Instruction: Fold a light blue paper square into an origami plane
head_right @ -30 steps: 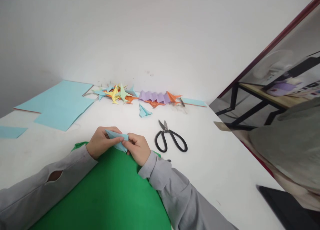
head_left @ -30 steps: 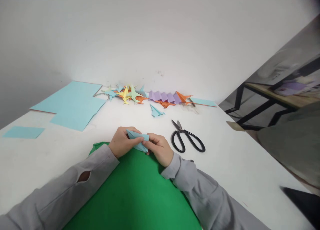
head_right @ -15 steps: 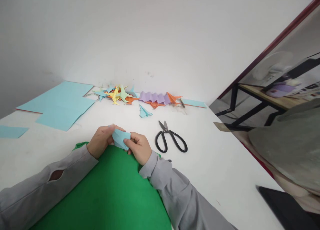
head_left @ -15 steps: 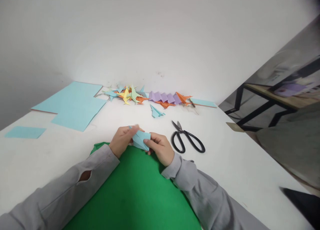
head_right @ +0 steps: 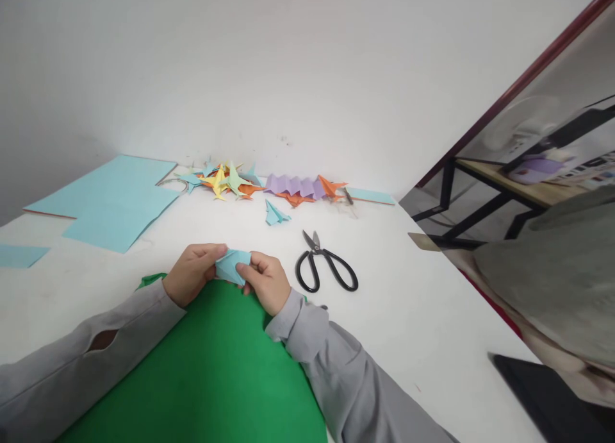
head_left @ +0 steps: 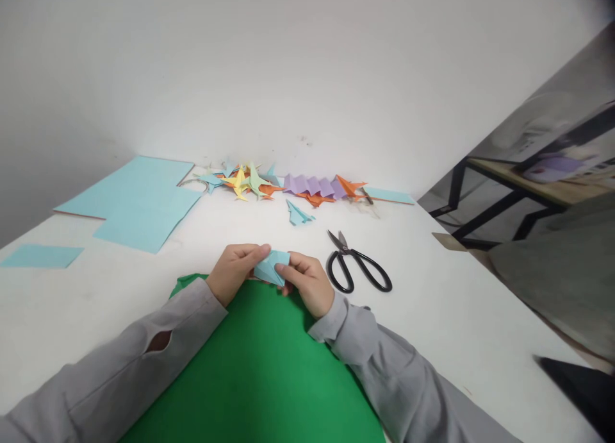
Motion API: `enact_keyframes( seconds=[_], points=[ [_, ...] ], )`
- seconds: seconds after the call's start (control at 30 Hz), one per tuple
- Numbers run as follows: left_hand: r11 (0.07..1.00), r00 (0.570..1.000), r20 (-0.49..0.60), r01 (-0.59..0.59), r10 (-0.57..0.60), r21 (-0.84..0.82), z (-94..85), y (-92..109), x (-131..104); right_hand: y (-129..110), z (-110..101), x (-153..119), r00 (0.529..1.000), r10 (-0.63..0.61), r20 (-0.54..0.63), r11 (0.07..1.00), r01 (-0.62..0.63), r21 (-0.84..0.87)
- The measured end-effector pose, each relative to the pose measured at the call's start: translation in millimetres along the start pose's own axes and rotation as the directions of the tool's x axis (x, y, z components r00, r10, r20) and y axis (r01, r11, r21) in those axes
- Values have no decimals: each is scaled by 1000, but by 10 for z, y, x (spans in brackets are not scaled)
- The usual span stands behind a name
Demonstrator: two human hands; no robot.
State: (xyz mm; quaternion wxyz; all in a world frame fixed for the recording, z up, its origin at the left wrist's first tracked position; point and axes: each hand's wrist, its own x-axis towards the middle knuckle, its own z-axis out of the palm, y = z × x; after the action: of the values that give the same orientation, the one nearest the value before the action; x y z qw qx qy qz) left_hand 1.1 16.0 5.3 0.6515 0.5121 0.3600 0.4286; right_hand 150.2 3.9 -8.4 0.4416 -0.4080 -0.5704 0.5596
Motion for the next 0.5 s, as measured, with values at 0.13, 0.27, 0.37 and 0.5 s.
enact_keyframes(
  seconds=[0.13,0.27,0.37,0.5],
  points=[
    [981,998,-25,-56,62,184,14,-4,-8,6,1,6,1000,-11,-4,1000,11,16],
    [987,998,-34,-42,47,156,18,-18,-5,22,1,11,1000,-24,-14,1000,24,9],
    [996,999,-32,-13,16,83,6,-36,2,25,0,8,999,-35,-13,999,35,8],
    [993,996,-84,-5,14,117,-3,-46,10,20,-5,-4,999,-38,-25,999,37,-36]
  ],
)
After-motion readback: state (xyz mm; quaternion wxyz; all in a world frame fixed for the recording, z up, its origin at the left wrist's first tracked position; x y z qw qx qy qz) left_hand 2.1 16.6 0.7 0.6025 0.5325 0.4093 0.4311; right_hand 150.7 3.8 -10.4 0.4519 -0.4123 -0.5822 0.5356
